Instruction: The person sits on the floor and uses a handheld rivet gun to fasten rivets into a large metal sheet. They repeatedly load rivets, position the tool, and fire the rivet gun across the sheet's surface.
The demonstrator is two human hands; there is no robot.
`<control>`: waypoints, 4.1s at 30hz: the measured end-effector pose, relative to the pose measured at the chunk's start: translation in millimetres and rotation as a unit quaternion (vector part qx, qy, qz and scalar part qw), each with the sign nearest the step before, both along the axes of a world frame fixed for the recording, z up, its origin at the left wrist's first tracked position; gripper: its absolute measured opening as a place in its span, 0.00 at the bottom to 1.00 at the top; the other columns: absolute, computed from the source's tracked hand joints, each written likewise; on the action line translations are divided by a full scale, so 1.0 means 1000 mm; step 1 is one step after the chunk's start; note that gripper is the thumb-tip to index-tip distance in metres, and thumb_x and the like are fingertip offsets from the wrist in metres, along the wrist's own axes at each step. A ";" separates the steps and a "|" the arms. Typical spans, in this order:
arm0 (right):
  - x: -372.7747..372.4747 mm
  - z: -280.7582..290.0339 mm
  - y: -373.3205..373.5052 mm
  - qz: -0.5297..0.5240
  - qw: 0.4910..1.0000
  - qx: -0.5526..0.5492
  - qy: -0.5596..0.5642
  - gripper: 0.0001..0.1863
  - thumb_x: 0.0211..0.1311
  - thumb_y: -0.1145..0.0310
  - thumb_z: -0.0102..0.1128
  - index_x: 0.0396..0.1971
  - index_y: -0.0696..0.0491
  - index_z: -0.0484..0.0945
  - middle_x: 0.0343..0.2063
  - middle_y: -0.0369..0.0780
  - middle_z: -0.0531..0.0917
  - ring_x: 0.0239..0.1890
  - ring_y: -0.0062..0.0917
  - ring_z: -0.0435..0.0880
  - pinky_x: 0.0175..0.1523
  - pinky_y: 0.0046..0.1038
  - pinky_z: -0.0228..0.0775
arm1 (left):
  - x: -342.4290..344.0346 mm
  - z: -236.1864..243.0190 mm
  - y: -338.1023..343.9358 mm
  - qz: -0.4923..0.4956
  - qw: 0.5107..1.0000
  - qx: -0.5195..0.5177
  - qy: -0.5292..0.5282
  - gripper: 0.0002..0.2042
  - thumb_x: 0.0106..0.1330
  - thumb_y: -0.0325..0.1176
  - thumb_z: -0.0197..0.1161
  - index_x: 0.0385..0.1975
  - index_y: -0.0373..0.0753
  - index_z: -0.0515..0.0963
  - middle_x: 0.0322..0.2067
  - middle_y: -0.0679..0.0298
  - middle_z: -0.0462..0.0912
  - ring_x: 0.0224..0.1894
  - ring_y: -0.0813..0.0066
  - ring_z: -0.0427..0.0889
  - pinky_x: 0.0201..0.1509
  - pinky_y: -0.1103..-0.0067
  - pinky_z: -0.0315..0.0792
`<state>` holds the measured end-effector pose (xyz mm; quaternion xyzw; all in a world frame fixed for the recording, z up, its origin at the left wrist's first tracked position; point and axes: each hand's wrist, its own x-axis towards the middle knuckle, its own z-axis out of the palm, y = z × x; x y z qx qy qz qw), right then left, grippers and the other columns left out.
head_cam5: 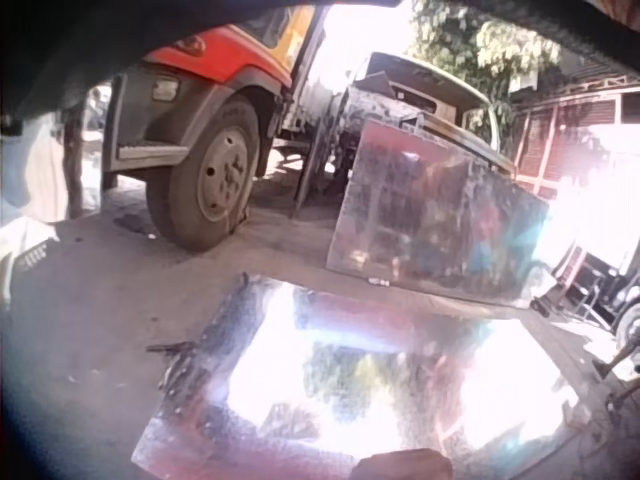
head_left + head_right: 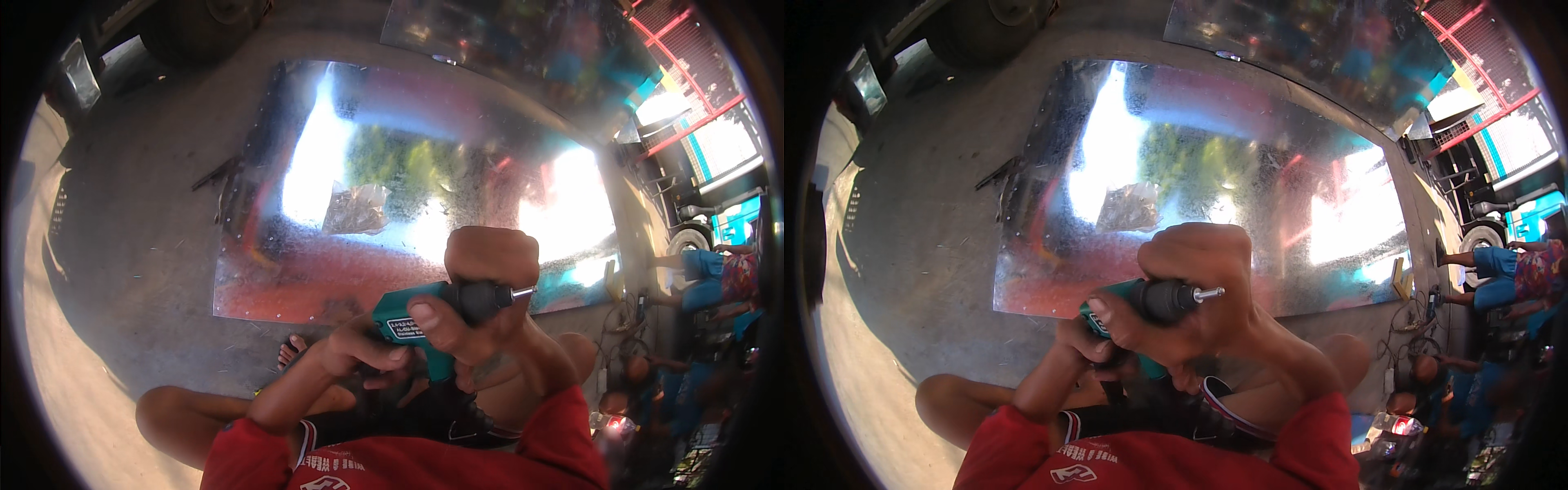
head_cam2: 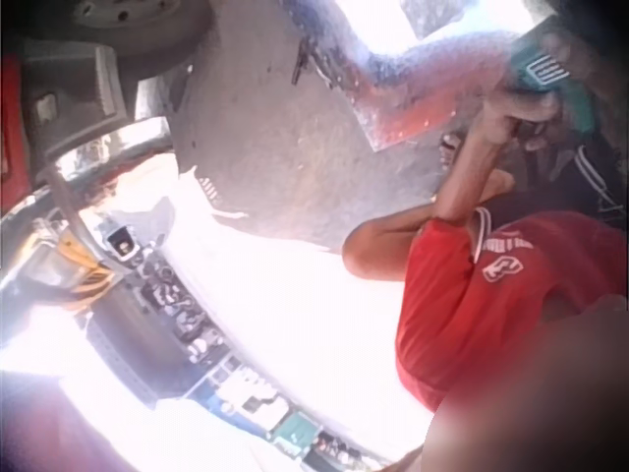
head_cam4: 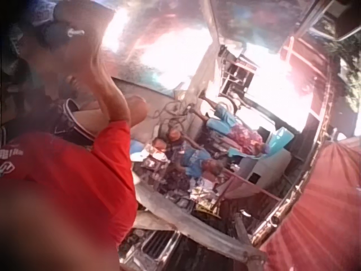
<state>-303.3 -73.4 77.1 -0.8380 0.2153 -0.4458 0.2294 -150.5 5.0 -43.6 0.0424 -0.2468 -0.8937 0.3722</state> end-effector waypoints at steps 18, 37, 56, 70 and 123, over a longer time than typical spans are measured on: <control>-0.010 -0.001 -0.011 0.182 0.978 -0.104 0.015 0.14 0.42 0.68 0.60 0.10 0.55 0.63 0.10 0.36 0.62 0.09 0.26 0.60 0.16 0.28 0.48 | -0.046 -0.045 0.005 -0.067 0.990 -0.060 0.113 0.26 0.59 0.42 0.67 0.48 0.25 0.70 0.35 0.50 0.80 0.30 0.69 0.81 0.22 0.77 0.72; -0.023 -0.010 -0.025 0.199 0.967 -0.157 0.037 0.09 0.35 0.68 0.60 0.15 0.56 0.70 0.14 0.37 0.68 0.13 0.27 0.69 0.18 0.24 0.58 | -0.047 -0.038 -0.002 -0.175 0.963 0.005 0.204 0.29 0.59 0.41 0.63 0.46 0.15 0.69 0.44 0.31 0.77 0.19 0.71 0.82 0.16 0.88 0.69; -0.030 -0.009 -0.044 0.195 0.976 -0.087 0.040 0.24 0.62 0.51 0.57 0.21 0.58 0.70 0.14 0.37 0.68 0.12 0.24 0.67 0.17 0.26 0.54 | -0.008 0.016 -0.017 -0.067 0.988 -0.021 0.139 0.35 0.63 0.48 0.60 0.60 0.24 0.62 0.46 0.32 0.76 0.37 0.49 0.85 0.12 0.90 0.70; -0.031 -0.026 -0.037 0.172 0.985 -0.027 -0.007 0.27 0.68 0.52 0.49 0.14 0.57 0.63 0.11 0.35 0.61 0.09 0.25 0.62 0.15 0.29 0.48 | 0.005 0.041 -0.019 0.029 0.994 -0.087 -0.066 0.32 0.63 0.44 0.63 0.63 0.31 0.65 0.41 0.50 0.83 0.18 0.81 0.73 0.17 0.88 0.63; -0.030 -0.041 -0.024 0.135 0.936 0.325 0.022 0.25 0.61 0.49 0.65 0.36 0.60 0.73 0.22 0.36 0.75 0.17 0.19 0.71 0.21 0.26 0.60 | -0.024 -0.004 -0.017 0.247 0.956 -0.122 -0.101 0.32 0.58 0.46 0.72 0.59 0.35 0.71 0.48 0.57 0.81 0.51 0.66 0.80 0.57 0.68 0.72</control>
